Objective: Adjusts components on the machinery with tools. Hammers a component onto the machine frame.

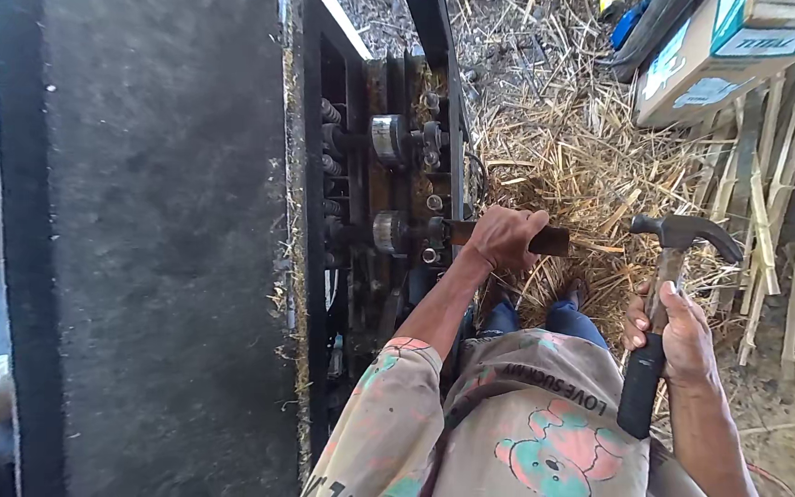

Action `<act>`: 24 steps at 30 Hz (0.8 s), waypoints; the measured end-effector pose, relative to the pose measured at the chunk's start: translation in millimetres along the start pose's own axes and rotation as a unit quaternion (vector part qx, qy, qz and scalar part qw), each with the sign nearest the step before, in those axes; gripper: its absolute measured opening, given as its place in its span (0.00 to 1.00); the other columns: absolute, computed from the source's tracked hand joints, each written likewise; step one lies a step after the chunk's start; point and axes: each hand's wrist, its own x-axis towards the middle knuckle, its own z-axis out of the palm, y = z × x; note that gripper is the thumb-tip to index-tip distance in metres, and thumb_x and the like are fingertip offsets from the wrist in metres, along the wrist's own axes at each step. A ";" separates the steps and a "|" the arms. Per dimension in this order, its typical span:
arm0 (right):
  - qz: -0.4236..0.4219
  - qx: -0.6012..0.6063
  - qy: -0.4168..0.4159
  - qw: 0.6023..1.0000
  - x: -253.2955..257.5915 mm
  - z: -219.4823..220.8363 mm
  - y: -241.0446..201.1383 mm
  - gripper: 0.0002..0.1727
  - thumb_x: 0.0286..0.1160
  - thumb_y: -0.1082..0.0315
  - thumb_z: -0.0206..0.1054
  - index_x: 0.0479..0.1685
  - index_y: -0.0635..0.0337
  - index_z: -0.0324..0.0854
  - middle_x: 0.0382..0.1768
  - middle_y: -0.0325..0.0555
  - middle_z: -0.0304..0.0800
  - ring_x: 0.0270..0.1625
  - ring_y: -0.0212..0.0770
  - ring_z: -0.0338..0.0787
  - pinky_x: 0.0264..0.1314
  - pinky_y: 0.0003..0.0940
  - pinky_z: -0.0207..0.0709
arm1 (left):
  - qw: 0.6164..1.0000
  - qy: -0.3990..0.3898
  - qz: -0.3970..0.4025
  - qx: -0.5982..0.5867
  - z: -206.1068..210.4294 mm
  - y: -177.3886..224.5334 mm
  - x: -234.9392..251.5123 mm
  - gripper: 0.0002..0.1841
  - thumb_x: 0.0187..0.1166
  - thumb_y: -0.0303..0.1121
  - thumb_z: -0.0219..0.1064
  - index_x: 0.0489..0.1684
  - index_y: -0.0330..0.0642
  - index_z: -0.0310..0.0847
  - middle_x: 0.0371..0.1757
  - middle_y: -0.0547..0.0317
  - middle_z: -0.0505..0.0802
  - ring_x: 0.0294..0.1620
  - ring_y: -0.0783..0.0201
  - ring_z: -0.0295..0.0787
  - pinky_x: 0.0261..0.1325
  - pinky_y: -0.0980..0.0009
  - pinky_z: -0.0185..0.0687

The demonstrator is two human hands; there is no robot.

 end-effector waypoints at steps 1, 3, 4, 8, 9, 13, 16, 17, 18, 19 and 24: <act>-0.001 -0.001 0.002 1.000 -0.6 0.5 -0.6 0.23 0.96 0.53 0.33 0.56 0.59 0.70 0.17 0.39 0.75 0.09 0.35 0.75 0.10 0.32 0.78 | 1.000 0.003 -0.002 0.001 -0.2 0.9 -0.3 0.16 0.53 0.46 0.77 0.27 0.45 0.80 0.17 0.58 0.84 0.16 0.57 0.83 0.16 0.58 0.72; -0.007 -0.002 0.004 1.000 0.0 -0.2 -1.1 0.24 0.96 0.53 0.33 0.56 0.59 0.71 0.18 0.39 0.75 0.09 0.35 0.74 0.10 0.32 0.78 | 1.000 -0.004 -0.005 0.000 -2.4 2.3 -0.3 0.18 0.53 0.47 0.78 0.28 0.45 0.81 0.18 0.57 0.85 0.17 0.56 0.84 0.17 0.57 0.74; -0.009 -0.003 0.005 1.000 0.4 -1.0 -0.8 0.24 0.96 0.53 0.33 0.56 0.59 0.71 0.18 0.39 0.76 0.09 0.35 0.75 0.10 0.32 0.78 | 1.000 -0.012 -0.006 -0.002 -3.6 2.8 -1.0 0.18 0.53 0.48 0.78 0.29 0.45 0.81 0.19 0.57 0.85 0.18 0.55 0.85 0.17 0.56 0.75; -0.011 -0.005 0.010 1.000 1.5 -3.5 -2.0 0.24 0.95 0.52 0.33 0.56 0.59 0.71 0.18 0.38 0.76 0.09 0.34 0.74 0.10 0.31 0.78 | 1.000 -0.020 -0.005 0.000 -3.7 2.2 -1.5 0.19 0.52 0.48 0.78 0.29 0.45 0.81 0.19 0.57 0.85 0.17 0.55 0.85 0.17 0.57 0.75; -0.013 -0.005 0.009 1.000 1.1 -4.6 -2.4 0.24 0.95 0.52 0.34 0.56 0.59 0.71 0.18 0.38 0.76 0.09 0.34 0.75 0.10 0.31 0.78 | 1.000 -0.018 -0.004 0.000 -3.4 2.5 -1.0 0.18 0.53 0.48 0.78 0.30 0.45 0.82 0.19 0.57 0.85 0.17 0.55 0.85 0.17 0.57 0.75; -0.021 -0.010 0.003 1.000 -0.6 -6.6 -2.1 0.24 0.95 0.53 0.33 0.55 0.59 0.71 0.18 0.38 0.76 0.09 0.35 0.75 0.10 0.32 0.78 | 1.000 -0.011 -0.002 0.000 -3.9 3.3 -0.8 0.18 0.53 0.47 0.78 0.30 0.44 0.82 0.19 0.57 0.85 0.17 0.56 0.85 0.17 0.57 0.74; -0.019 -0.011 0.004 1.000 -1.7 -5.4 -2.1 0.24 0.96 0.53 0.33 0.56 0.59 0.71 0.18 0.39 0.76 0.09 0.35 0.75 0.10 0.32 0.78 | 1.000 -0.011 -0.001 -0.001 -4.4 2.7 -3.1 0.18 0.53 0.47 0.78 0.30 0.45 0.82 0.20 0.58 0.86 0.17 0.56 0.85 0.16 0.57 0.74; -0.016 -0.012 0.002 1.000 -1.8 -5.5 -1.7 0.24 0.95 0.53 0.33 0.56 0.59 0.71 0.18 0.39 0.76 0.09 0.35 0.75 0.10 0.32 0.79 | 1.000 -0.010 0.001 -0.002 -4.6 2.7 -3.9 0.18 0.53 0.47 0.78 0.30 0.46 0.81 0.19 0.58 0.86 0.17 0.57 0.85 0.16 0.57 0.74; -0.015 -0.012 0.000 1.000 -1.5 -5.4 -1.3 0.23 0.95 0.53 0.33 0.56 0.59 0.70 0.18 0.39 0.76 0.09 0.35 0.75 0.10 0.32 0.79 | 1.000 -0.010 0.002 -0.002 -4.7 2.6 -4.1 0.17 0.53 0.47 0.78 0.29 0.46 0.81 0.19 0.58 0.86 0.17 0.57 0.85 0.16 0.57 0.74; -0.013 -0.013 -0.002 1.000 -1.1 -5.1 -1.0 0.23 0.95 0.53 0.33 0.56 0.59 0.70 0.18 0.39 0.76 0.09 0.35 0.75 0.10 0.32 0.79 | 1.000 -0.008 0.004 -0.001 -4.6 2.3 -4.1 0.17 0.54 0.47 0.78 0.29 0.46 0.81 0.19 0.58 0.85 0.17 0.56 0.84 0.16 0.58 0.73; -0.005 -0.011 -0.010 1.000 2.7 -2.6 -0.4 0.24 0.95 0.54 0.32 0.55 0.59 0.70 0.18 0.39 0.76 0.09 0.35 0.75 0.10 0.33 0.79 | 1.000 -0.002 -0.003 0.005 -2.2 0.6 -2.1 0.17 0.55 0.48 0.77 0.28 0.46 0.81 0.18 0.58 0.85 0.16 0.57 0.84 0.16 0.58 0.72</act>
